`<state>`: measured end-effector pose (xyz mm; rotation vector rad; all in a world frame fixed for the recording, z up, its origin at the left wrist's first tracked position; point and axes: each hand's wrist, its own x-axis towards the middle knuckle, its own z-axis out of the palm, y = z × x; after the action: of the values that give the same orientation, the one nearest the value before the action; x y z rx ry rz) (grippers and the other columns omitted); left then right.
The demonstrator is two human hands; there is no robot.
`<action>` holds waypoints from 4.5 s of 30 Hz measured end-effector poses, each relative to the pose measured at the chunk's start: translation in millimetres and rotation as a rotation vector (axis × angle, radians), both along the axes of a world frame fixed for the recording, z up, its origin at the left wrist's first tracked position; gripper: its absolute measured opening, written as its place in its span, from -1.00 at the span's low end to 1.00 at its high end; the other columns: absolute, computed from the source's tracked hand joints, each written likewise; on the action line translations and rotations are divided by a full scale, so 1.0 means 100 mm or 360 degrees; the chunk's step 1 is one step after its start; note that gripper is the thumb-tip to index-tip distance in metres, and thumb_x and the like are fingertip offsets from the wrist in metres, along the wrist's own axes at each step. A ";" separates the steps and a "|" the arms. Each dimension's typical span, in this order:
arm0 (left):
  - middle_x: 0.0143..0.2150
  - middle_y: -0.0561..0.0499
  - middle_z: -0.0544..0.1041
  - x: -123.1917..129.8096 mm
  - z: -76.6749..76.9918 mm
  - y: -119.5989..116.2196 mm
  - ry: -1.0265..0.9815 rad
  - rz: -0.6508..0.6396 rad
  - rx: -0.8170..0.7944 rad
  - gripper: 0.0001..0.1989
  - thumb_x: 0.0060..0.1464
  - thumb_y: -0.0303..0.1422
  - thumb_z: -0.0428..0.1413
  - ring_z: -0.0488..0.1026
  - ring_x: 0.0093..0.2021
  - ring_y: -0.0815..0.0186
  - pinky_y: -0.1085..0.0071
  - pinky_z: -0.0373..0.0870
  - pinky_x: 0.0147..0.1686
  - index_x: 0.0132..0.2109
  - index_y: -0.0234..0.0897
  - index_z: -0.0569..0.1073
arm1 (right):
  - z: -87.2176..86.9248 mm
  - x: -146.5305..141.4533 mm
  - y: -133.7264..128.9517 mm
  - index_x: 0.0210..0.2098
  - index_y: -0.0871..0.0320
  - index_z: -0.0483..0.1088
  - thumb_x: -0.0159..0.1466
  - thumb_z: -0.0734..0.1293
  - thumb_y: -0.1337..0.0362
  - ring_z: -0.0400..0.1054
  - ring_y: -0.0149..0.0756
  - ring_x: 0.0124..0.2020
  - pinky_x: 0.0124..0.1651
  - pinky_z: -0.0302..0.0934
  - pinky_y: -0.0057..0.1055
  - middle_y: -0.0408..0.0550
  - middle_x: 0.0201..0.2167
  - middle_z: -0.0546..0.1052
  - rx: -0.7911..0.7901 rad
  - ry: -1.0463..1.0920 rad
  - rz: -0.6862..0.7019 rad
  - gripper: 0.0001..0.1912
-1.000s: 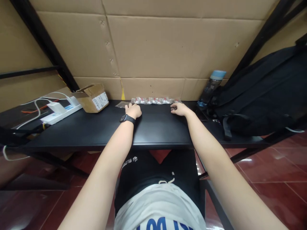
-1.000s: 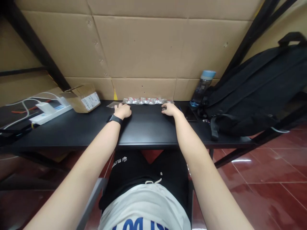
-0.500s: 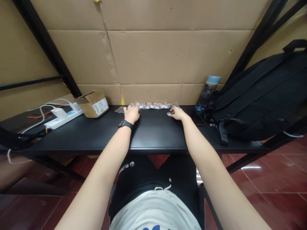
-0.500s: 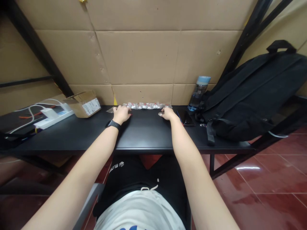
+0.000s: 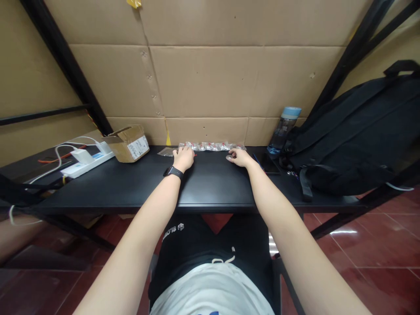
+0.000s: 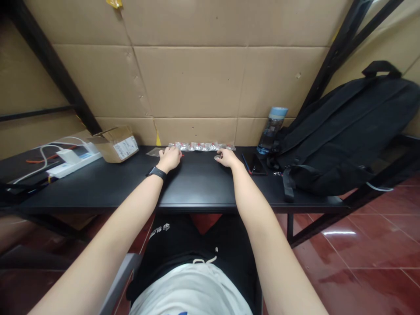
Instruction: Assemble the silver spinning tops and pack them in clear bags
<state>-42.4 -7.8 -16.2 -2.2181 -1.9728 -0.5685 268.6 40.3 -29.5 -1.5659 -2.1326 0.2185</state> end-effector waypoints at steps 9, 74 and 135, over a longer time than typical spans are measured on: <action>-0.07 -0.05 0.66 0.17 0.10 -0.06 -0.0496 -0.0218 -0.0022 -0.85 0.33 -0.30 0.05 0.51 0.06 0.08 0.10 0.18 0.14 -0.15 -0.17 0.51 | 0.08 -0.01 -0.06 -0.03 0.22 0.60 0.07 0.53 0.31 0.50 -0.16 -0.14 0.02 0.34 -0.35 0.05 -0.19 0.62 0.0163 -0.0092 -0.0004 -0.55; -0.17 -0.02 0.70 0.38 0.16 -0.19 -0.0487 -0.0356 0.0169 -0.81 0.20 -0.27 0.15 0.54 -0.04 0.04 0.07 0.17 0.08 -0.21 -0.09 0.68 | 0.17 -0.82 -0.42 -0.24 0.14 0.54 0.06 0.60 0.09 0.56 -0.14 -0.09 0.09 0.42 -0.13 0.00 -0.21 0.65 -0.0185 0.1171 0.0663 -0.63; 0.11 -0.16 0.61 -0.18 0.02 0.07 -0.0041 0.0188 -0.0182 -0.73 0.25 -0.33 0.08 0.35 0.25 -0.11 -0.08 0.18 0.20 -0.01 -0.10 0.65 | 0.14 0.24 -0.08 0.11 0.17 0.56 0.18 0.52 0.29 0.47 -0.01 0.18 0.26 0.28 -0.21 0.15 0.17 0.56 -0.0141 -0.0033 -0.0125 -0.51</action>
<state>-60.5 -0.6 -14.7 -2.1485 -2.1833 -0.4830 292.9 32.8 -15.4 -1.7056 -2.0984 0.2748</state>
